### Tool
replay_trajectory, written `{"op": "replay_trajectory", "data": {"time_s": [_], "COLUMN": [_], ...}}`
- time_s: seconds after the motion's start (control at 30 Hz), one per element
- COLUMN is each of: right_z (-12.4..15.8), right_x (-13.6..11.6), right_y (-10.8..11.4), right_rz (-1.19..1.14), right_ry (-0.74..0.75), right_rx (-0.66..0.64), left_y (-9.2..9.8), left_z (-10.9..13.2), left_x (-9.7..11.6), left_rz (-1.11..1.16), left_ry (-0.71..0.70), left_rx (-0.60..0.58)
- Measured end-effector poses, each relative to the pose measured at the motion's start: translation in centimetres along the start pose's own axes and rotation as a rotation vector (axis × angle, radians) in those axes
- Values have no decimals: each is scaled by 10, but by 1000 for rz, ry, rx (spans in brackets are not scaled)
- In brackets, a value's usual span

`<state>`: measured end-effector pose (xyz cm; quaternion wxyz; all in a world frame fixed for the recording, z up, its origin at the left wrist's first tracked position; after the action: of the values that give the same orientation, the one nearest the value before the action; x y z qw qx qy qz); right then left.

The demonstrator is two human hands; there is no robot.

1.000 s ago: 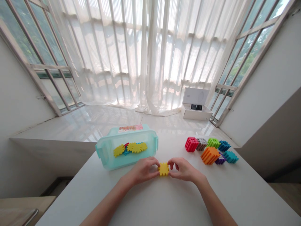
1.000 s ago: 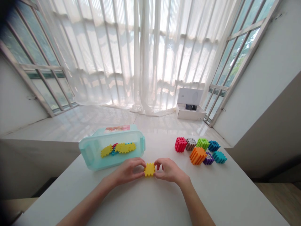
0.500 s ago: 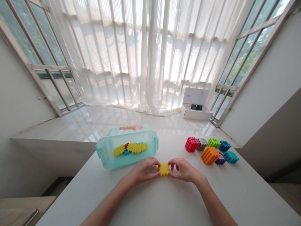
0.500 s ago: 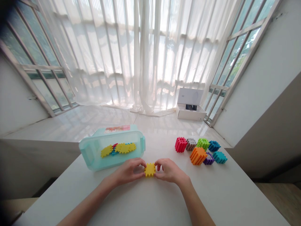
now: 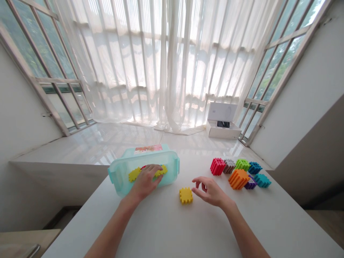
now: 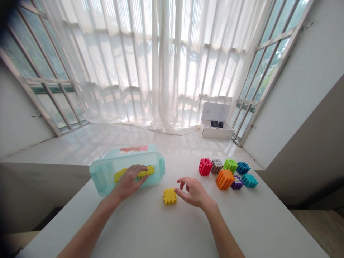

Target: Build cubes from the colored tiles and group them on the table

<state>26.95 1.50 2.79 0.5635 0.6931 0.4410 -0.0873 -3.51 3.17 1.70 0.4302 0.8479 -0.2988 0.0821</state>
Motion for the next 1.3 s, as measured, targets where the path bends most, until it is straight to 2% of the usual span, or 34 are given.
{"op": "replay_trajectory", "data": {"time_s": [0.1,0.23,0.47,0.57,0.67,0.9,1.07,1.3], "right_z": [-1,-1,-1,-1,-1,2,2,4], "right_x": [3,6,9,8,5,-3,-3,-4], "right_y": [-6,-11,-12,-12,-12,-18,-20,-21], "right_rz": [11,22,48,44,11,-135,-130,-81], "right_ry": [10,20,30,45,53,79,93,130], "right_rx": [16,27,63,84,96,22,22,17], "left_y": [0,-1,5,12,14,-8,-18,-17], "left_z": [0,2,0,-2,0,15,19,20], "left_x": [-19,-26,-22,-15,1,51,59,65], "left_rz": [-167,-233,-220,-135,19,240,252,217], "left_ry": [64,66,39,50,5,-174,-209,-258], "left_rx": [-30,-135,-66,-11,10,-34,-72,-68]}}
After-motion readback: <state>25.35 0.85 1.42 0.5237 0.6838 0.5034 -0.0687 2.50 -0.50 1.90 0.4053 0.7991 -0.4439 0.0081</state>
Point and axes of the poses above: each hand's wrist, its own z-axis away from the middle knuckle, its own y-axis out of the back of the hand, x = y × z, the point moved 1 cm from there along -z, towards the middle knuckle, and after that the axes turned 10 degrees about x, right-handed, at the moved point
